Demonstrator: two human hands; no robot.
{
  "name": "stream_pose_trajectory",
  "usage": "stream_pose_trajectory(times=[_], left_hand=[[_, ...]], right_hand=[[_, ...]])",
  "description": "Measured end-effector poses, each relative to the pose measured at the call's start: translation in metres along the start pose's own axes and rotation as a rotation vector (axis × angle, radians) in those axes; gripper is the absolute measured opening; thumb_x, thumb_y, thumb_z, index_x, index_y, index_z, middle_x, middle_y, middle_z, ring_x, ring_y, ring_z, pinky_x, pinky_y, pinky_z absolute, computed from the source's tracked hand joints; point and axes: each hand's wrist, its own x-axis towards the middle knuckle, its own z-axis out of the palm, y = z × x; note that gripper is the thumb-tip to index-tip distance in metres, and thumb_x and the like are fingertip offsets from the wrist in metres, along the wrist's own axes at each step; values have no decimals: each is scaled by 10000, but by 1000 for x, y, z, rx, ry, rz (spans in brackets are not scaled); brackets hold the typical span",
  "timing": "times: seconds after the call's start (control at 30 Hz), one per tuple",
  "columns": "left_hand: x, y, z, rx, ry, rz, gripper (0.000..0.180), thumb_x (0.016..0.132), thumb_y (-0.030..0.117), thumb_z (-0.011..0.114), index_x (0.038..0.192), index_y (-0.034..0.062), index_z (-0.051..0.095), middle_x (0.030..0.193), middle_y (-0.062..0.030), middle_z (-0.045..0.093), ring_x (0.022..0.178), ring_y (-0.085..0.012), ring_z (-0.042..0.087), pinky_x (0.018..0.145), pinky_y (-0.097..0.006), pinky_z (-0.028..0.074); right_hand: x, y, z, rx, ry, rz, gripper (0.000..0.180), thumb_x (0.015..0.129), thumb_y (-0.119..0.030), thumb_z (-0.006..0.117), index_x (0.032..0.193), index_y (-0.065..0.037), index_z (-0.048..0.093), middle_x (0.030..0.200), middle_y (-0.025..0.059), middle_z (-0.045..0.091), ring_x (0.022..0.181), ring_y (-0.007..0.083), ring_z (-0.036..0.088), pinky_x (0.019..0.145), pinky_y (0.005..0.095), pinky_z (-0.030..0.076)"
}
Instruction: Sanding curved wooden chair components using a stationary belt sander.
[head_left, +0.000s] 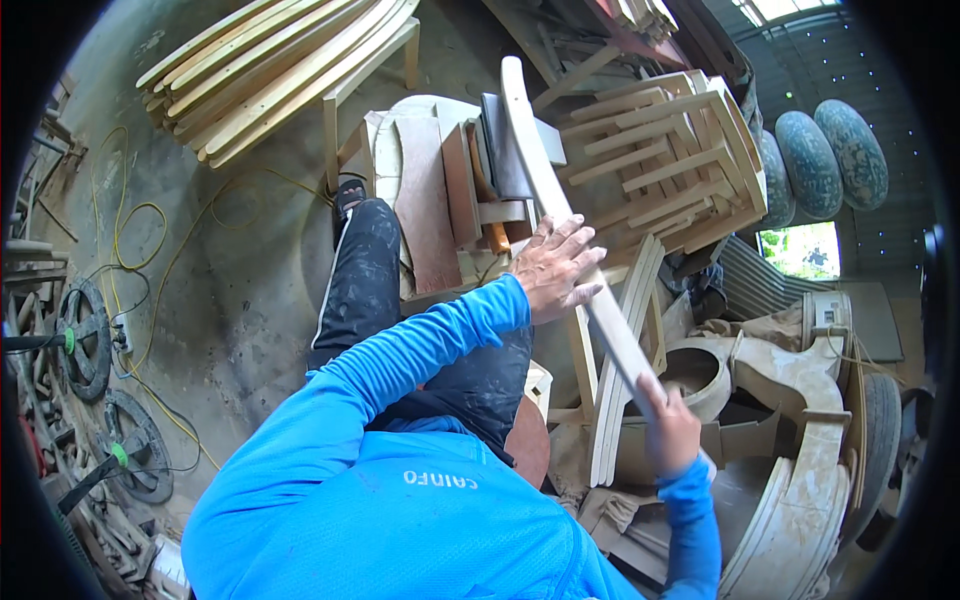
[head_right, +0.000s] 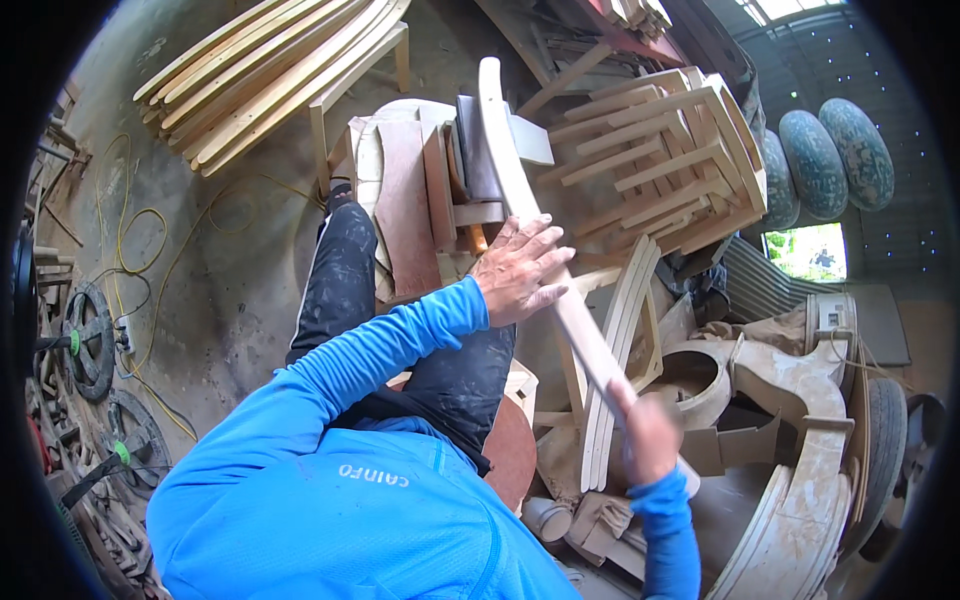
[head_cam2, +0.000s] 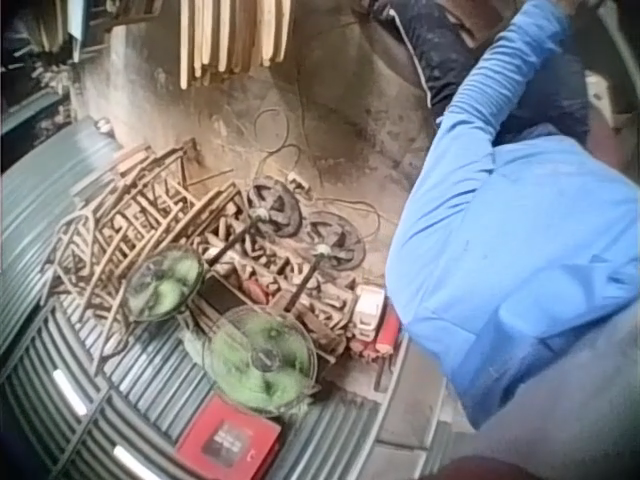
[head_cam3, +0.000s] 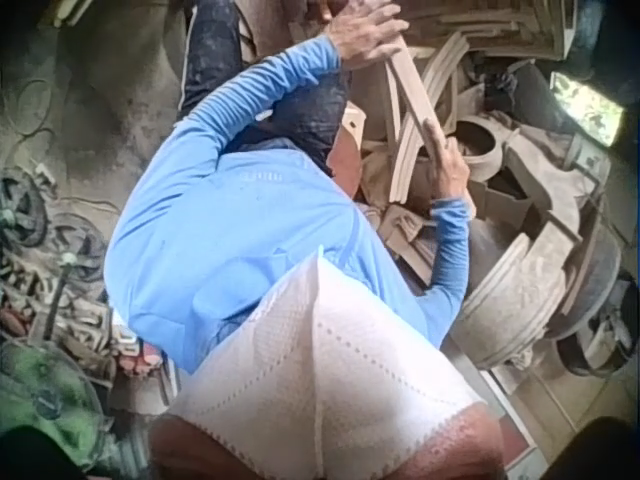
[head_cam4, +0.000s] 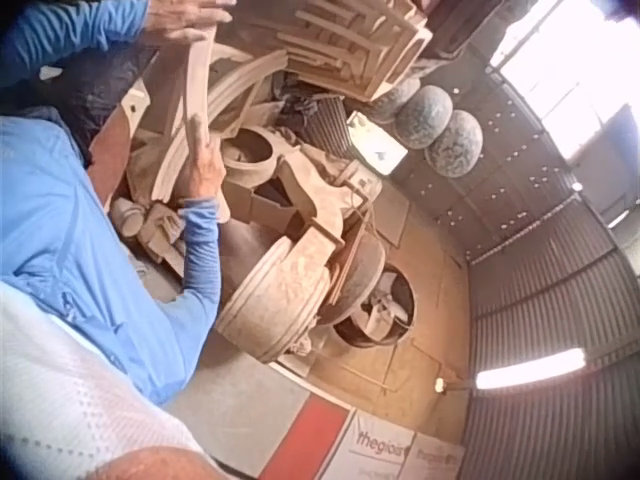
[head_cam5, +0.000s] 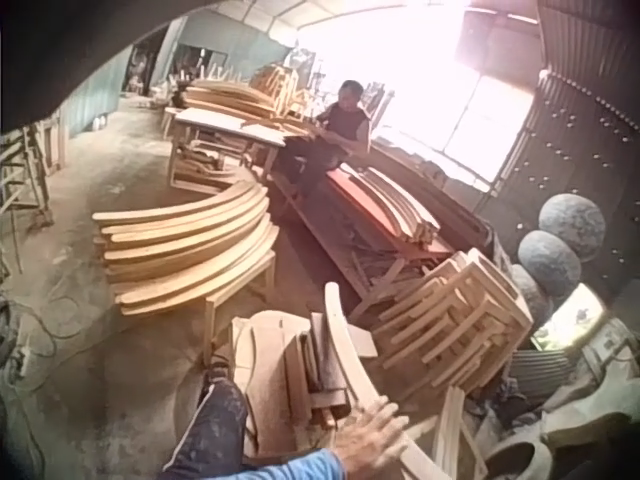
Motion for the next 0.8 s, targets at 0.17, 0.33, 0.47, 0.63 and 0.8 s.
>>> stream_pose_trajectory(times=[0.17,0.33,0.47,0.63,0.8], left_hand=[[-26,-18,-31,-199,126,-232,564,942,329,654,1415,60,507,1455,-252,458,1410,-439,386,1185,-549,289],[-62,-29,-52,-182,119,-363,524,935,294,665,1382,54,536,1424,-246,486,1362,-422,443,1165,-489,347],[-68,-35,-55,-226,73,-418,514,914,285,652,1358,44,552,1376,-238,520,1293,-412,503,1130,-486,390],[-64,-41,-31,-763,158,-686,447,961,230,651,1333,1,556,1262,-213,613,1185,-295,617,1012,-391,498],[-31,-15,2,-1305,131,-1131,563,997,422,643,1406,62,500,1252,-101,615,1108,-214,613,900,-358,497]], right_hand=[[186,15,22,-78,56,-119,879,813,101,523,1573,-307,356,938,199,578,768,408,670,652,501,555],[381,4,61,-202,100,-84,811,906,15,498,1584,-371,277,1040,251,629,870,426,713,733,518,584],[418,-30,76,-222,169,3,771,938,-28,475,1584,-390,259,1062,245,643,871,417,726,758,512,595],[299,-24,83,-100,116,-81,860,862,37,511,1599,-344,286,993,222,596,843,400,705,718,493,589],[87,0,57,8,68,-90,881,820,73,549,1586,-319,359,881,168,536,747,353,639,636,478,540]])
